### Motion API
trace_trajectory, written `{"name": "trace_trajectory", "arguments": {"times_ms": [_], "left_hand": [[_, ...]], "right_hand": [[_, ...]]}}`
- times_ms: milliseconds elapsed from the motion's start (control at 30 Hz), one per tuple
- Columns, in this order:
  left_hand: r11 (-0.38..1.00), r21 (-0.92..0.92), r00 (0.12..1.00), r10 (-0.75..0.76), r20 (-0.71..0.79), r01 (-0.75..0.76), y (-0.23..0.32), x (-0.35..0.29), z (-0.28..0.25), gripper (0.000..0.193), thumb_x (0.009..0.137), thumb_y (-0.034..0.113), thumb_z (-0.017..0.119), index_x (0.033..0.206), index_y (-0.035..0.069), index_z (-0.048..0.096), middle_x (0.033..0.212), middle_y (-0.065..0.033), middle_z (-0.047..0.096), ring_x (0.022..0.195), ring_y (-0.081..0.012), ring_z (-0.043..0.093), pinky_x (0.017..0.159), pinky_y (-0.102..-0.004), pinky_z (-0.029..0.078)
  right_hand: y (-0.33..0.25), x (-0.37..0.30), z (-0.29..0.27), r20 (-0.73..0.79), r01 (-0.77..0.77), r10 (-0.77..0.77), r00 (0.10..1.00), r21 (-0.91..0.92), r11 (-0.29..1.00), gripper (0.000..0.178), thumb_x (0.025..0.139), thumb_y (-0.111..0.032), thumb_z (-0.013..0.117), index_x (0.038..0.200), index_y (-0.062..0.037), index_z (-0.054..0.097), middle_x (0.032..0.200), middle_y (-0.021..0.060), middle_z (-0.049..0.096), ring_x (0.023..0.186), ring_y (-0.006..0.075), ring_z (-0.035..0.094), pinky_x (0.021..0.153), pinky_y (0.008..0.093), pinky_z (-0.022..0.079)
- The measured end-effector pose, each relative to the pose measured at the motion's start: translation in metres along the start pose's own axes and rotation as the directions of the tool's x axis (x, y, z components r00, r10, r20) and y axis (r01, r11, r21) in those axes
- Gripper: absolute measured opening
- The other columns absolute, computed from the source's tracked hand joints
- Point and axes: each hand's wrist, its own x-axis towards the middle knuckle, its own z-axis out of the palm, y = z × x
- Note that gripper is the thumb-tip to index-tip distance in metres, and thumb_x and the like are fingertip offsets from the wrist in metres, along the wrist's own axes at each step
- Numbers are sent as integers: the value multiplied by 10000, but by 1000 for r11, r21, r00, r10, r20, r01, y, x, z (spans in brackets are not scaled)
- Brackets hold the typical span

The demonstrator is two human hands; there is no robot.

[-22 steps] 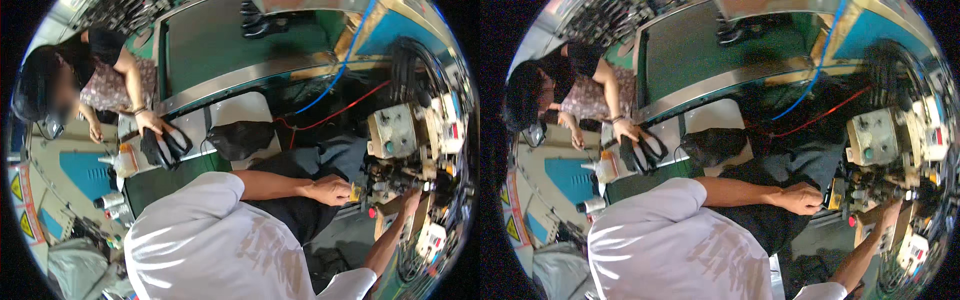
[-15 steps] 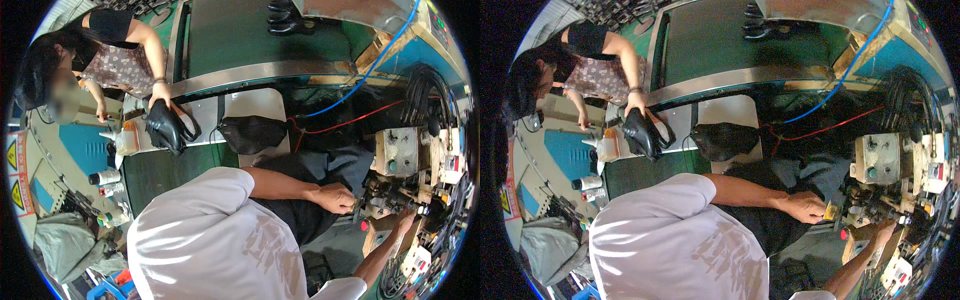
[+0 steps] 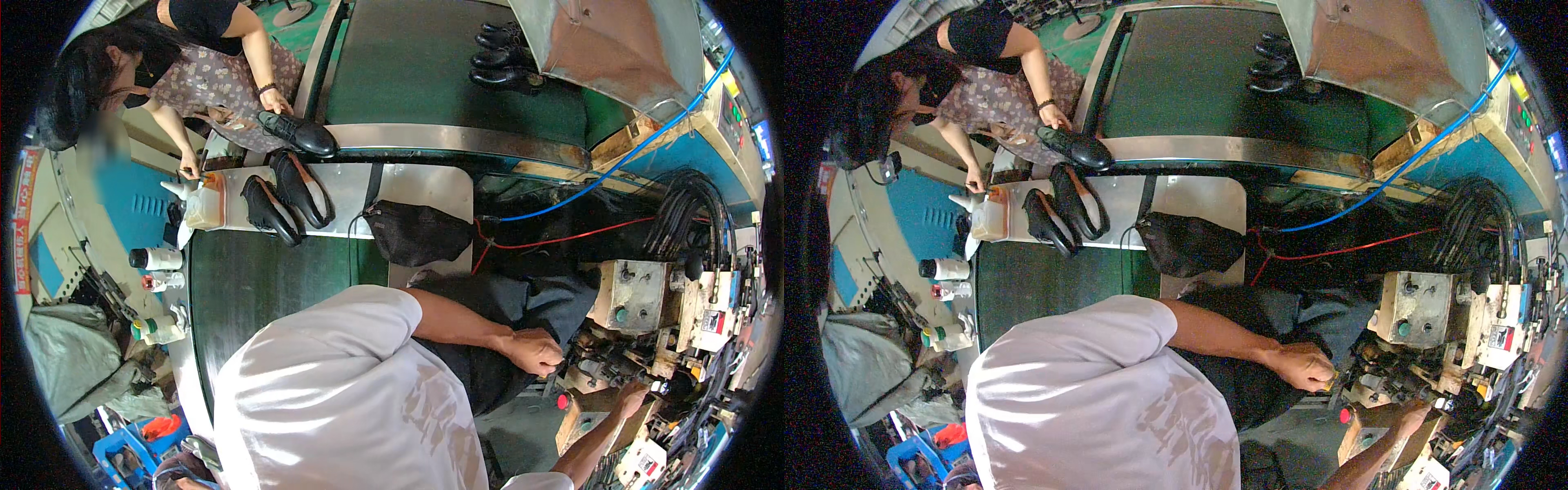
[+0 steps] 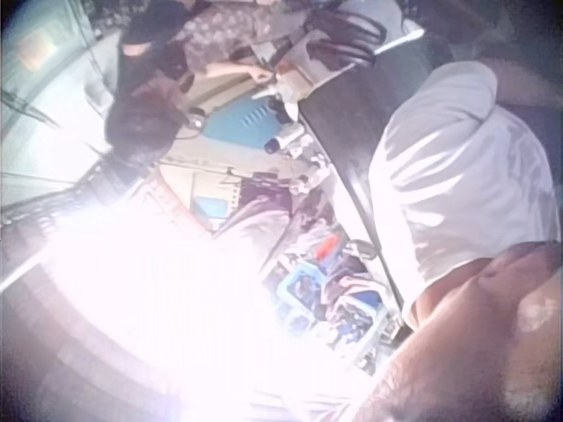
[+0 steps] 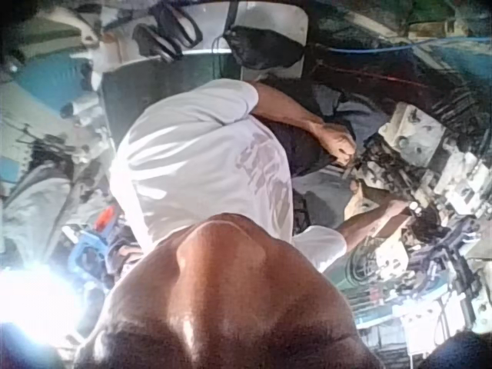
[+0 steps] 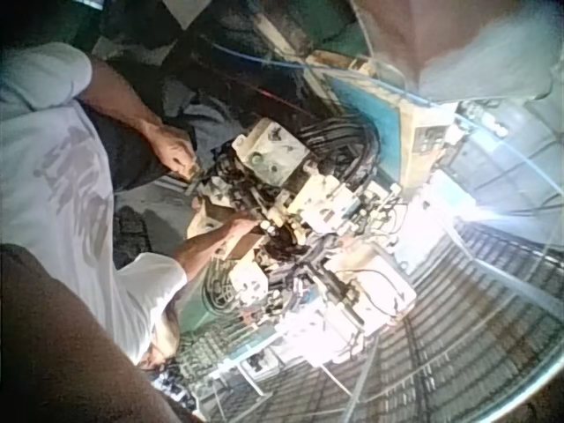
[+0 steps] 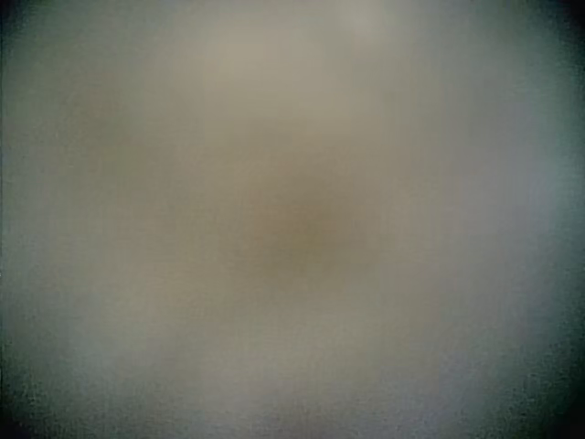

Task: Operate a shoe-lasting machine to shape the upper of the shoe over the last.

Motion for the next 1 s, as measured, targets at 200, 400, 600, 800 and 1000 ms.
{"name": "trace_trajectory", "arguments": {"times_ms": [200, 400, 600, 800, 1000], "left_hand": [[999, 40, 1000, -30, -2, 30, -2, -3, -8, 290, 866, 212, 678, 694, 45, 515, 730, -166, 573, 696, -402, 621, 634, -518, 472], [977, -152, 989, 143, -30, -146, 10, 17, 20, 267, 872, 200, 677, 721, 43, 524, 763, -167, 580, 730, -412, 624, 648, -537, 466], [999, -32, 999, 17, 29, -17, -7, -2, 2, 247, 880, 185, 673, 747, 42, 521, 771, -158, 561, 737, -414, 606, 666, -527, 472], [997, -54, 998, 57, 14, -57, 1, 6, 4, 255, 873, 177, 677, 726, 47, 514, 763, -157, 554, 727, -397, 606, 658, -515, 469], [998, -54, 999, 38, 26, -37, -2, 1, 2, 271, 918, 205, 659, 743, 52, 519, 767, -151, 554, 720, -397, 600, 654, -522, 465]], "right_hand": [[-36, 4, -6, 165, -44, 38, 986, 34, 998, 650, 1015, -495, 554, 1453, -21, 475, 1257, 290, 693, 1099, 511, 666, 908, 580, 535], [96, -2, -86, -95, 3, -5, 995, -21, 1000, 700, 1021, -503, 539, 1532, -37, 431, 1258, 262, 704, 1115, 486, 680, 922, 586, 531], [4, 10, 4, 78, 40, -37, 996, -27, 999, 723, 1014, -494, 557, 1541, -21, 406, 1247, 286, 699, 1087, 499, 681, 899, 579, 540], [50, 13, -6, 34, -15, 10, 999, 144, 990, 789, 1016, -581, 529, 1523, 16, 429, 1243, 346, 677, 1125, 530, 654, 919, 593, 513], [38, 13, -2, 49, -6, 2, 999, 82, 997, 803, 1019, -596, 526, 1522, 23, 435, 1256, 327, 685, 1110, 533, 657, 907, 584, 523]]}}
